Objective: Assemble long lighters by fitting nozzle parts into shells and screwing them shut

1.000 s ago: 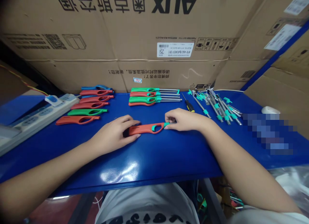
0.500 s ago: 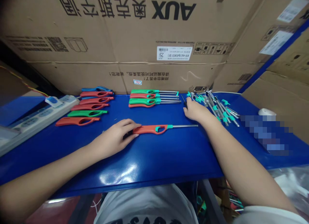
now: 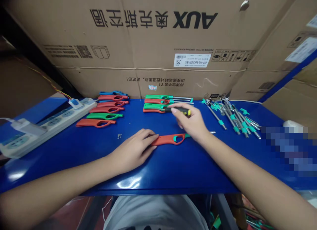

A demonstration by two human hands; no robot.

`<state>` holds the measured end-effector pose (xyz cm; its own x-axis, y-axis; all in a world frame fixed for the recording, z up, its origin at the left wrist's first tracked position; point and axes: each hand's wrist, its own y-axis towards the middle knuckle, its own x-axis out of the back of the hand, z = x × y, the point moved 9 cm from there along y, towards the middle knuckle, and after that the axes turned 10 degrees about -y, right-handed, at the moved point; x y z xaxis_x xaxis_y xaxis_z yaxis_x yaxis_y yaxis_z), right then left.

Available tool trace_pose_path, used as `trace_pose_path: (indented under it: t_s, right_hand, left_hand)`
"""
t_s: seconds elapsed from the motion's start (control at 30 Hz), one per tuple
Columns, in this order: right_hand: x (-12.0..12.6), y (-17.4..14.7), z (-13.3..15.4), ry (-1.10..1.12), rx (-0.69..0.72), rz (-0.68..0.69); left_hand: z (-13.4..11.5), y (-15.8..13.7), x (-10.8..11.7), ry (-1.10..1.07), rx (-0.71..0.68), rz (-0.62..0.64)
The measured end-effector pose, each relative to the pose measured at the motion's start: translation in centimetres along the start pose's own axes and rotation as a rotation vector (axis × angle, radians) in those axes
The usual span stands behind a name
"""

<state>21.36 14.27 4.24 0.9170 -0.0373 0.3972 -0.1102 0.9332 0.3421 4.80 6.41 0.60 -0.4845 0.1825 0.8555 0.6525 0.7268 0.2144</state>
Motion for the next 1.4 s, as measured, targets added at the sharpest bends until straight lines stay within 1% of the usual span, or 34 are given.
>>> trace_pose_path:
  t_s: [0.07, 0.1, 0.17, 0.27, 0.47, 0.57, 0.67, 0.73, 0.8, 0.87, 0.93, 1.0, 1.07, 1.17, 1.27, 1.4]
  right_hand:
    - [-4.2, -0.7, -0.3, 0.125, -0.136, 0.183]
    - [-5.8, -1.0, -0.2, 0.146, -0.165, 0.255]
    - [-7.8, -1.0, 0.4, 0.119, -0.125, 0.325]
    - [-9.2, -0.4, 1.1, 0.063, -0.031, 0.345]
    - [-10.3, 0.0, 0.9, 0.043, -0.025, 0.338]
    - [-10.0, 0.0, 1.4, 0.096, -0.007, 0.305]
    - [-8.4, 0.0, 1.3, 0.233, -0.077, 0.206]
    - [-6.5, 0.2, 1.0, 0.369, -0.128, 0.092]
    - [-4.0, 0.5, 0.9, 0.482, -0.146, -0.055]
    - [-1.6, 0.7, 0.7, 0.533, -0.154, -0.175]
    - [-0.1, 0.8, 0.3, 0.544, -0.16, -0.24]
    - [0.7, 0.8, -0.2, 0.534, -0.175, -0.261]
    - [0.6, 0.5, -0.8, 0.528, -0.203, -0.258]
    - [-0.1, 0.1, -1.4, 0.529, -0.238, -0.23]
    - [-0.8, -0.1, -1.3, 0.532, -0.252, -0.186]
    - [-1.0, -0.2, -1.1, 0.567, -0.255, -0.17]
  left_hand:
    - [-0.8, -0.2, -0.5, -0.006, -0.028, 0.034]
    - [-1.1, -0.3, -0.6, -0.01, -0.037, 0.044]
    - [-1.3, -0.3, -0.8, -0.028, -0.05, 0.053]
    - [-1.4, -0.2, -0.7, -0.054, -0.063, 0.046]
    - [-1.0, -0.2, -0.7, -0.101, -0.067, 0.028]
    - [-0.7, -0.1, -0.7, -0.143, -0.083, -0.003]
    - [-0.2, 0.1, -0.5, -0.216, -0.11, -0.047]
    - [0.2, 0.4, -0.4, -0.272, -0.13, -0.063]
    - [0.6, 0.6, -0.4, -0.334, -0.141, -0.073]
    - [1.2, 0.9, -0.2, -0.401, -0.123, -0.105]
    - [2.0, 1.1, 0.1, -0.478, -0.073, -0.171]
    - [2.9, 1.2, 0.6, -0.59, 0.006, -0.258]
    - [3.8, 1.1, 0.8, -0.736, 0.093, -0.329]
    - [4.4, 1.1, 0.6, -0.908, 0.184, -0.349]
    - [4.2, 0.9, 0.6, -0.961, 0.223, -0.34]
    - [4.1, 0.5, 0.7, -0.948, 0.262, -0.365]
